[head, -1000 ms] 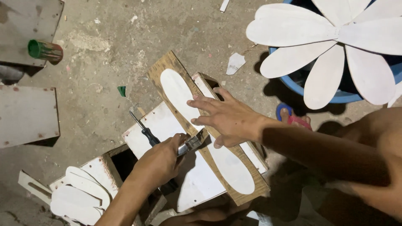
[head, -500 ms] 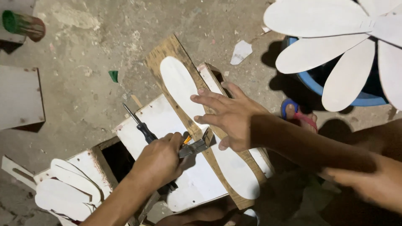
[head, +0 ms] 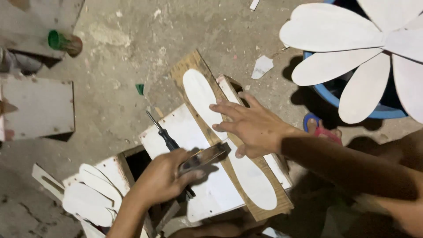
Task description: Sanding and stapling white petals to assemble a flower-shaped craft.
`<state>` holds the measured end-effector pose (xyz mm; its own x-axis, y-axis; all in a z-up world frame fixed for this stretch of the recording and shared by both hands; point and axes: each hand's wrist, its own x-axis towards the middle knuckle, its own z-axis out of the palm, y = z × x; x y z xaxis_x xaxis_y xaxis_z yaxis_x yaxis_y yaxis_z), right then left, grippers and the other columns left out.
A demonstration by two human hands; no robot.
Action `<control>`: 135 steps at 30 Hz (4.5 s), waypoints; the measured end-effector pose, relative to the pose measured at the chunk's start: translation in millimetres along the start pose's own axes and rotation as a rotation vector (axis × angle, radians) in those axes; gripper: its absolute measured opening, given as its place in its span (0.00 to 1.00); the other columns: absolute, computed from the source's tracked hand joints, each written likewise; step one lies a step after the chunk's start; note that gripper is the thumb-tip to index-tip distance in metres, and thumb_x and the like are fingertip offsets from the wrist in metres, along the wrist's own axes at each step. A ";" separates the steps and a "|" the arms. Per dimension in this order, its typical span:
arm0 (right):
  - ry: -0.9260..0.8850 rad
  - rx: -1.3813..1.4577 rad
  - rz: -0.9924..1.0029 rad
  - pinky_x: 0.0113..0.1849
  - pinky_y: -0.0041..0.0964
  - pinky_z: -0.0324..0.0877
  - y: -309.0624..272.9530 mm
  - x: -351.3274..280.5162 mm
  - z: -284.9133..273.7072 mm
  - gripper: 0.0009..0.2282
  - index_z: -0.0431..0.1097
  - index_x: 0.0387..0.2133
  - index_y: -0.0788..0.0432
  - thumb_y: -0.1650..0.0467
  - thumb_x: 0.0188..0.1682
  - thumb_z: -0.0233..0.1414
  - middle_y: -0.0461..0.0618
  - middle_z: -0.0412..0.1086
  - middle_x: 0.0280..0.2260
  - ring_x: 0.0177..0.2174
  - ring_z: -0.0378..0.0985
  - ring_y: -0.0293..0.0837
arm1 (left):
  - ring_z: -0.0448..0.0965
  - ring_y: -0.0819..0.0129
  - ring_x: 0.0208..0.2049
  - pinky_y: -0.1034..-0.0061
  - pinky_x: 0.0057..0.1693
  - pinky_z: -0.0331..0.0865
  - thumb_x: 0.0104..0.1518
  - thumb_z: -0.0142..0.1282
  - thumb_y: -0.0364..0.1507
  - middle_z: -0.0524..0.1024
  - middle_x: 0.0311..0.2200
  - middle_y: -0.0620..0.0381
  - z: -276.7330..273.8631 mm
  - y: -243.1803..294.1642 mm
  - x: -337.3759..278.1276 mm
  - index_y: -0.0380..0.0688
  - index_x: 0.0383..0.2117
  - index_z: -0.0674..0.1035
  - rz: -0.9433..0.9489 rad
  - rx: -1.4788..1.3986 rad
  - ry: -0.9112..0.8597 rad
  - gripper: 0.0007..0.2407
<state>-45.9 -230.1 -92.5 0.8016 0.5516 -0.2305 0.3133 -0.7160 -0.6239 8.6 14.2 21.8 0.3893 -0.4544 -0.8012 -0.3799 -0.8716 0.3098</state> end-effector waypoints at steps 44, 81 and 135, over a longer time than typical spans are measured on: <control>0.303 -0.098 -0.168 0.61 0.70 0.37 18.2 -3.3 32.9 0.38 0.66 0.59 0.46 0.51 0.29 0.61 0.57 0.44 0.71 0.69 0.46 0.52 | 0.79 0.43 0.32 0.49 0.36 0.73 0.48 0.63 0.41 0.76 0.35 0.50 50.4 -39.5 52.8 0.46 0.40 0.73 0.031 0.323 0.020 0.18; 0.023 -0.042 -0.017 0.63 0.68 0.27 2.2 -0.2 8.8 0.40 0.61 0.61 0.42 0.54 0.32 0.68 0.53 0.37 0.72 0.70 0.36 0.50 | 0.79 0.44 0.41 0.58 0.45 0.69 0.50 0.49 0.23 0.79 0.40 0.45 9.0 23.3 17.9 0.45 0.42 0.73 -0.089 0.025 -0.075 0.12; 0.072 -0.120 -0.059 0.62 0.69 0.30 9.0 0.7 18.9 0.42 0.60 0.61 0.42 0.50 0.30 0.67 0.54 0.38 0.72 0.68 0.39 0.52 | 0.80 0.42 0.38 0.50 0.42 0.74 0.53 0.59 0.31 0.77 0.39 0.47 27.0 10.0 47.1 0.46 0.48 0.72 -0.191 0.240 -0.114 0.16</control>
<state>-52.1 -228.1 -112.4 0.8132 0.5650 -0.1396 0.4156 -0.7317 -0.5402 0.5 -11.0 -26.6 0.3815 -0.2518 -0.8894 -0.5015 -0.8646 0.0297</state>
